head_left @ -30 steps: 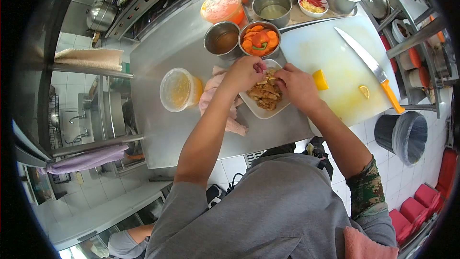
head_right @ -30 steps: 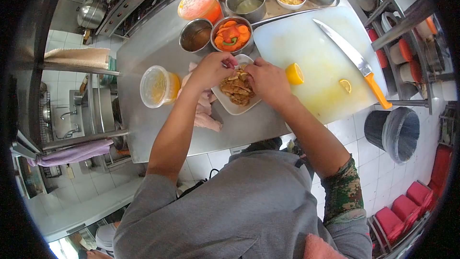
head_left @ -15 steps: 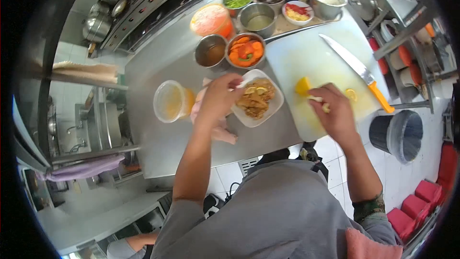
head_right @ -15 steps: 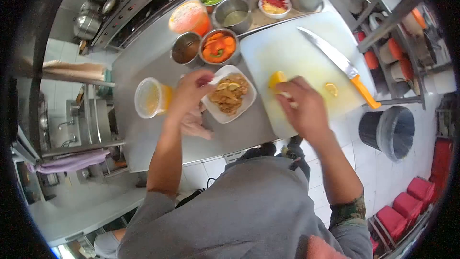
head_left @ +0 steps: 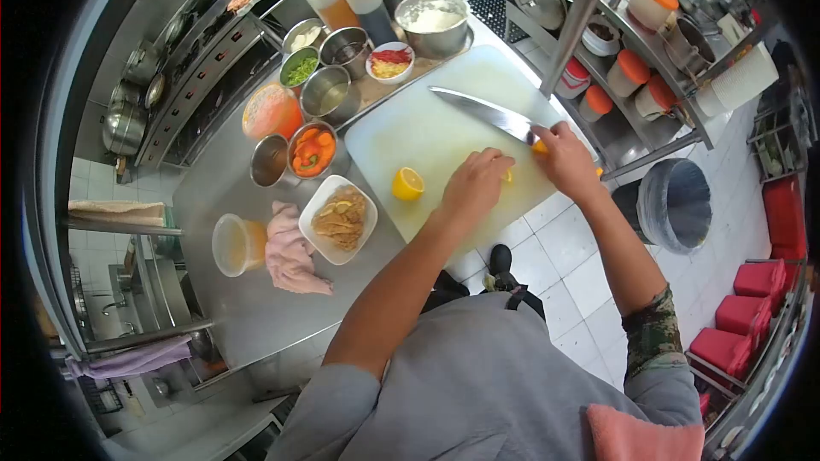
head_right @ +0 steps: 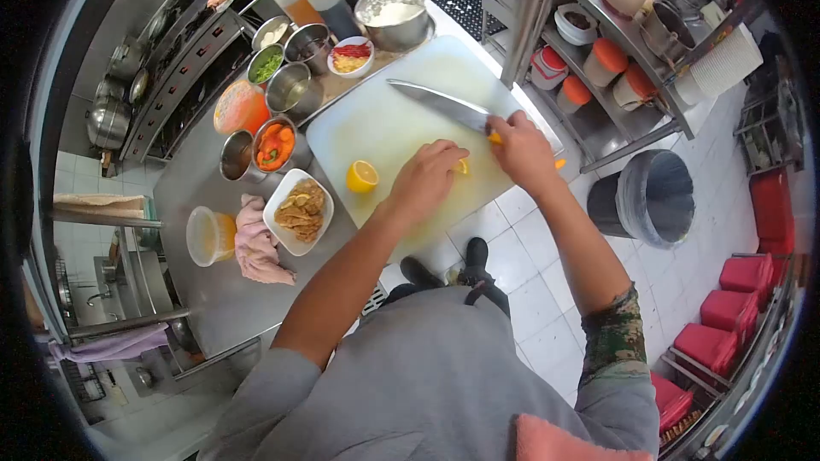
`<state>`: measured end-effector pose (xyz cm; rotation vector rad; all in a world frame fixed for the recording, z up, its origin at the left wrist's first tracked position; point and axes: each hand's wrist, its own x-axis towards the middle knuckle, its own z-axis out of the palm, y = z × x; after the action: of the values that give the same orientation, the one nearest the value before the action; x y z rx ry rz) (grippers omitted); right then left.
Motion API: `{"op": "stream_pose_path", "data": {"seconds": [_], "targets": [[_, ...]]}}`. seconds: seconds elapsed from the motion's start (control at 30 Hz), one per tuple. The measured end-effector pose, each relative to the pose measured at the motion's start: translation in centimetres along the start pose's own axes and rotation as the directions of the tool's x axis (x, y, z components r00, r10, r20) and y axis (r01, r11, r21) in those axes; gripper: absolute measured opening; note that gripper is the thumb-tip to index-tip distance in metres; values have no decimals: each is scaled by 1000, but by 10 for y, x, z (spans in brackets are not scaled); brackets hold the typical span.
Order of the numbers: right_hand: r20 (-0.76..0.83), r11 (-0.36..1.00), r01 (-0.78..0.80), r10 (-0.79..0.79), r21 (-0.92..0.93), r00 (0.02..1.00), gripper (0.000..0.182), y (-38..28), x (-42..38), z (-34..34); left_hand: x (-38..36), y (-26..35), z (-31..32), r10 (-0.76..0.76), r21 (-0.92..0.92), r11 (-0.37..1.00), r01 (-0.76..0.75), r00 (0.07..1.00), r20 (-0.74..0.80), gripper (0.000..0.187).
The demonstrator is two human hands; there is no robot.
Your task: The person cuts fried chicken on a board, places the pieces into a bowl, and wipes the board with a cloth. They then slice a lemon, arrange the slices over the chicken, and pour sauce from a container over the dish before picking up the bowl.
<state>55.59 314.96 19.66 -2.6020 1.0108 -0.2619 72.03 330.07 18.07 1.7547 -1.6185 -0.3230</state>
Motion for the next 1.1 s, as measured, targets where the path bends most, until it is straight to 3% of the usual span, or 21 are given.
{"op": "stream_pose_path", "data": {"seconds": [0.1, 0.2, 0.3, 0.4, 0.57, 0.9, 1.1], "targets": [[104, 1000, 23, -23, -5, 994, 35, 10, -1, -2, -4, -7, 14, -79, 42, 996, 77, 996, 45, 25], [187, 998, -7, -5, 65, 982, 31, 14, -27, -17, -10, 9, 14, -379, 45, 925, 378, 925, 31, 23], [250, 979, -70, 21, 190, 968, 24, 14, -68, -21, -17, 14, 16, -487, -80, 871, 485, 873, -15, 21], [335, 975, -68, -6, 211, 942, 20, -1, -95, -34, -21, 6, 27, -401, -18, 915, 403, 902, -158, 19], [260, 973, 50, -109, 224, 959, 21, -23, -89, -13, -17, 9, 32, -461, -39, 887, 460, 878, -128, 17], [378, 992, 2, -51, 128, 924, 19, -44, -53, -6, -18, 6, 41, -496, -130, 868, 480, 853, -164, 12], [300, 975, 54, -118, 215, 947, 22, -40, -36, 23, -13, 7, 39, -485, 13, 871, 491, 864, -132, 12]]}}
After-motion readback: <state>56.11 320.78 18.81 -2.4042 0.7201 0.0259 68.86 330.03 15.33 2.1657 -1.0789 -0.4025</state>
